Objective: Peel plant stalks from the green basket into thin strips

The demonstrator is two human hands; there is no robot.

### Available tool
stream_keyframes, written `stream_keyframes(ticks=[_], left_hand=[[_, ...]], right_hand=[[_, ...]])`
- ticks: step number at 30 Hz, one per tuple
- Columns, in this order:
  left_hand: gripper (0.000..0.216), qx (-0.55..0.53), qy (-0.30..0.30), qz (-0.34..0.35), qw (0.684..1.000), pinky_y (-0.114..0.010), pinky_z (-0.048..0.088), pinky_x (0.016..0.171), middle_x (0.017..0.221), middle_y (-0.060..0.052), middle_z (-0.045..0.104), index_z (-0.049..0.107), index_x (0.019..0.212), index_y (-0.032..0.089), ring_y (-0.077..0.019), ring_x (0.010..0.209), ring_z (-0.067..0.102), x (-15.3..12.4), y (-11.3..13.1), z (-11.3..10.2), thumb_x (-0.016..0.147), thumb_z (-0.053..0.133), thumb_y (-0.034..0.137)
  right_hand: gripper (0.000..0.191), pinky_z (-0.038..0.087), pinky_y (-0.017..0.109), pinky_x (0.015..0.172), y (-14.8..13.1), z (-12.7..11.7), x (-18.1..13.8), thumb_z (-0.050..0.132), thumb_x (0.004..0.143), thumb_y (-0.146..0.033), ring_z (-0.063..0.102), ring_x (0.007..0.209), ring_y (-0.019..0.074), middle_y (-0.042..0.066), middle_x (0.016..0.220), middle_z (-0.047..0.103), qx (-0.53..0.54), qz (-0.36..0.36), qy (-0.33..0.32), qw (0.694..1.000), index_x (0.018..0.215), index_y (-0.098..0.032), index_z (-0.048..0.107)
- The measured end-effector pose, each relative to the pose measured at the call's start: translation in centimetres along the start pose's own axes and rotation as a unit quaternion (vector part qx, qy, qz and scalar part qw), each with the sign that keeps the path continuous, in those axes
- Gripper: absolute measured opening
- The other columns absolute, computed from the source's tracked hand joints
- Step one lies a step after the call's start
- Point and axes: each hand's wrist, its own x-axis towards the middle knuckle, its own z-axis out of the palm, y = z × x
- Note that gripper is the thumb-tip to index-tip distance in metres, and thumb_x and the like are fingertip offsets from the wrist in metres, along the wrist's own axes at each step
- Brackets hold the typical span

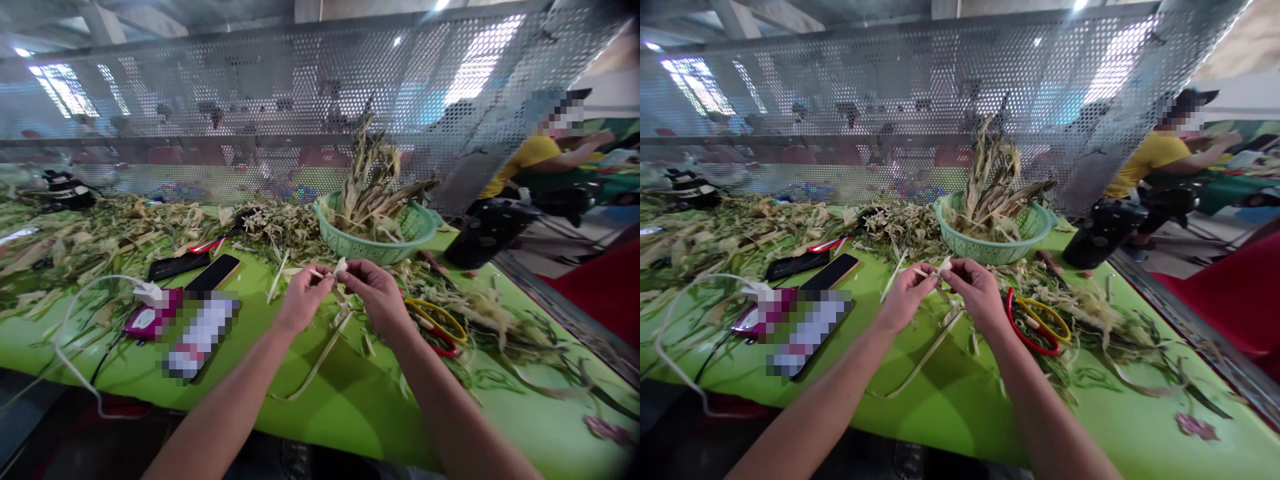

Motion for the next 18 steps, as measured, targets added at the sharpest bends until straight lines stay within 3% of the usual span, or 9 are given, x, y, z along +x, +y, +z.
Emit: stream_keyframes(ticks=[3, 10, 15, 18], left_hand=[[0.023, -0.029, 0.014, -0.009, 0.999, -0.023, 0.039, 0.065, 0.073, 0.000, 0.059, 0.060, 0.086, 0.017, -0.0104, 0.066, 0.051, 0.07, -0.25, 0.14, 0.077, 0.067, 0.036], [0.022, -0.064, 0.027, -0.027, 0.997, -0.025, 0.042, 0.075, 0.075, 0.000, 0.061, 0.062, 0.084, 0.016, -0.0122, 0.074, 0.055, 0.33, -0.86, 0.27, 0.073, 0.070, 0.033], [0.021, -0.044, 0.028, -0.041, 0.998, -0.025, 0.042, 0.072, 0.075, 0.000, 0.062, 0.065, 0.085, 0.017, -0.0114, 0.071, 0.055, 0.29, -0.64, 0.06, 0.073, 0.071, 0.034], [0.020, -0.093, 0.051, -0.045, 0.993, -0.024, 0.042, 0.071, 0.073, 0.000, 0.061, 0.064, 0.080, 0.017, -0.0108, 0.070, 0.055, 0.41, -0.68, 0.00, 0.071, 0.073, 0.032]], right_hand=[[0.025, 0.041, 0.024, 0.058, -0.10, 0.05, 0.01, 0.072, 0.074, -0.041, 0.052, 0.064, 0.0127, 0.001, 0.074, 0.061, 0.032, 0.019, -0.024, 0.999, 0.083, -0.018, 0.067], [0.021, 0.044, 0.028, 0.063, 0.40, 0.20, -0.16, 0.070, 0.075, -0.038, 0.054, 0.067, 0.0146, 0.002, 0.073, 0.062, -0.003, -0.017, 0.010, 1.000, 0.077, -0.018, 0.065], [0.020, 0.041, 0.025, 0.059, 0.45, 0.34, -0.16, 0.069, 0.077, -0.037, 0.051, 0.065, 0.0130, 0.000, 0.071, 0.060, -0.007, -0.016, 0.010, 1.000, 0.079, -0.018, 0.065], [0.022, 0.042, 0.025, 0.058, 0.55, 0.50, -0.10, 0.070, 0.077, -0.038, 0.052, 0.065, 0.0129, 0.000, 0.074, 0.061, 0.007, -0.010, 0.018, 1.000, 0.084, -0.018, 0.065]])
